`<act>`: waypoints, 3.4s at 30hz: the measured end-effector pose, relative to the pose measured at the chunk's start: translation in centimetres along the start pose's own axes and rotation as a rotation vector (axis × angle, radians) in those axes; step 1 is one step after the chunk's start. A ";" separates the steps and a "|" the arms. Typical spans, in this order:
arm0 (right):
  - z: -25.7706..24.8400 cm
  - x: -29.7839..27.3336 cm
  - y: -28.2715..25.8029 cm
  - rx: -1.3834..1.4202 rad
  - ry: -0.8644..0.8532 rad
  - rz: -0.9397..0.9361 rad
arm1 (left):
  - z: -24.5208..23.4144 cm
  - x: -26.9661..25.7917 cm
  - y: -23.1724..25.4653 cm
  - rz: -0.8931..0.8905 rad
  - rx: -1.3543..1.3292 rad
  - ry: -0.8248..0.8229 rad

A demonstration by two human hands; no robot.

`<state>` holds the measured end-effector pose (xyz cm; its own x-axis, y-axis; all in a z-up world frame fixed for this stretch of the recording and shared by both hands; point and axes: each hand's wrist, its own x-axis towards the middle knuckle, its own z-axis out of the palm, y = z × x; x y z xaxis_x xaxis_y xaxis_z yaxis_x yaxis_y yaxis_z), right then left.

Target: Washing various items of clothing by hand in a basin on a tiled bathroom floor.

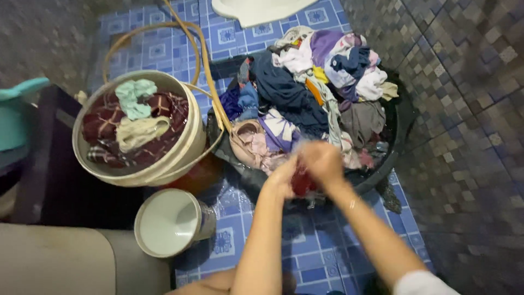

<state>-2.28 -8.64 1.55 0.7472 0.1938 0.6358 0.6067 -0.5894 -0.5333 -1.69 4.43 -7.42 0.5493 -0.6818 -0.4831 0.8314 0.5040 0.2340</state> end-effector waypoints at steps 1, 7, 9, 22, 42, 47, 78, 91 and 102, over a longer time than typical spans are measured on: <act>0.3 -0.2 4.0 0.053 0.029 0.387 | 0.0 0.4 -0.6 0.018 0.015 -0.024; -2.1 0.5 3.4 -0.074 0.104 0.480 | 3.0 0.1 -0.4 0.154 -0.065 -0.144; -2.5 0.1 1.6 -0.082 -0.016 0.527 | 4.0 -2.7 1.3 0.156 -0.027 -0.120; 3.0 -2.4 8.8 -0.438 -0.443 0.418 | 2.1 -0.8 1.4 0.154 0.054 0.229; -2.2 -0.2 -4.4 0.067 -0.253 0.443 | 2.5 -3.8 1.4 0.015 -0.153 0.226; -2.4 1.9 -10.2 0.317 -0.275 0.286 | -2.2 2.4 1.9 0.207 -0.170 0.052; 21.4 11.9 -17.1 1.092 -0.353 0.738 | -1.4 -24.1 15.8 1.397 -0.352 0.167; 6.1 -1.1 2.8 -0.503 -0.552 0.223 | 0.6 -2.7 6.9 0.888 0.759 0.631; 2.1 1.6 -0.1 -0.322 -0.377 0.380 | -0.5 -1.1 -1.1 0.313 1.923 1.123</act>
<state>-0.57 -6.62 1.45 0.9748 0.1531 0.1625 0.2114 -0.8672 -0.4509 -3.26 4.88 -7.63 0.9606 0.1247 -0.2482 0.2033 -0.9246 0.3222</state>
